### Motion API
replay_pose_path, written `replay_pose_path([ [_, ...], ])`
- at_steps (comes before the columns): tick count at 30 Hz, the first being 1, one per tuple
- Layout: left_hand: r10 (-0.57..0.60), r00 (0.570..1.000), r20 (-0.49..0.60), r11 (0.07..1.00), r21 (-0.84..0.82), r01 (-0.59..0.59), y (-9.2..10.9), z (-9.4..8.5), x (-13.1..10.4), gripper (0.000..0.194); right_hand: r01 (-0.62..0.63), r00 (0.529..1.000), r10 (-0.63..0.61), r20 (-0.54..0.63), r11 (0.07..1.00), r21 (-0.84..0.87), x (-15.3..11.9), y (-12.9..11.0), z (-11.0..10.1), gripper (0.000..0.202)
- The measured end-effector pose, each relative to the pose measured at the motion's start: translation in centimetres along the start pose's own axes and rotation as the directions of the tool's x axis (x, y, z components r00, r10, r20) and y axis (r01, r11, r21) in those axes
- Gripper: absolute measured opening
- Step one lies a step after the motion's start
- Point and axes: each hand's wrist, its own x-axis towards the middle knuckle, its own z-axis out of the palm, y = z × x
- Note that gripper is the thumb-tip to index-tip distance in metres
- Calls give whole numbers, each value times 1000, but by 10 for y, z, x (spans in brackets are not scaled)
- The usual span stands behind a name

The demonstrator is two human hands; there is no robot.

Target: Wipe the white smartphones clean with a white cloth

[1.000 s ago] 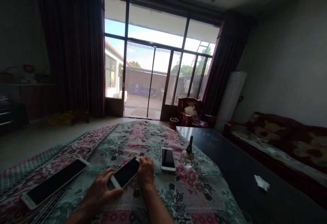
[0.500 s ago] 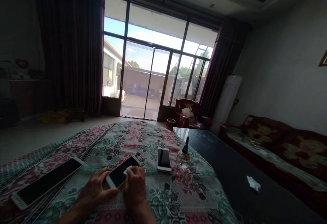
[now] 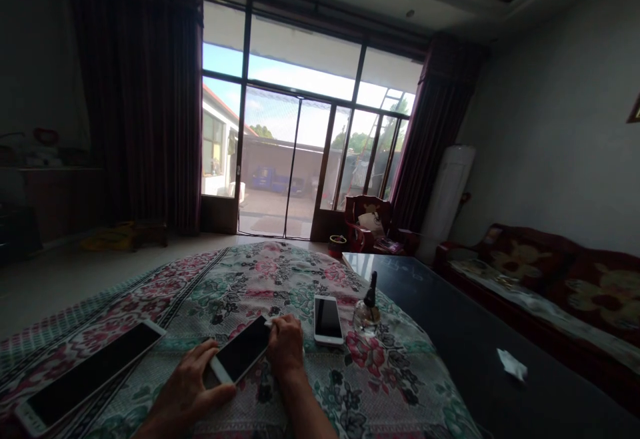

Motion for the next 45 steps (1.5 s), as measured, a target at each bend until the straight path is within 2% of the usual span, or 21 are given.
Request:
replay_pose_path([
  [5, 23, 1000, -7, 999, 23, -22, -6, 5, 2, 67, 62, 998, -62, 12, 998, -5, -11, -6, -5, 29],
  [11, 40, 998, -42, 999, 34, -38, -12, 9, 2, 66, 194, 975, -201, 95, 978, 71, -41, -36, -2, 27],
  [14, 71, 995, -71, 997, 37, -68, -11, 8, 1, 59, 243, 958, -254, 132, 965, 97, -46, -44, 3, 25],
  [17, 87, 993, -80, 995, 50, -83, -8, 5, 0, 57, 215, 968, -226, 106, 971, 107, -41, -42, 4, 25],
  [25, 38, 999, -1, 996, 86, -38, -2, 0, -1, 66, 102, 994, -104, 44, 993, 57, -9, -24, 6, 26],
  [33, 36, 999, -10, 997, 64, -36, -2, 1, 1, 68, 14, 1000, -13, 16, 1000, -8, 8, -20, 10, 28],
  [39, 47, 999, -18, 998, 49, -46, 1, -3, -1, 65, 144, 987, -142, 80, 989, -17, -11, -33, 6, 23],
  [43, 92, 993, -75, 995, 32, -90, -6, 3, 1, 57, 252, 956, -257, 141, 966, 50, -25, -48, 13, 23],
  [45, 115, 989, -95, 993, 19, -114, -8, 5, 1, 54, 270, 949, -277, 153, 961, 65, -27, -51, 17, 23],
])
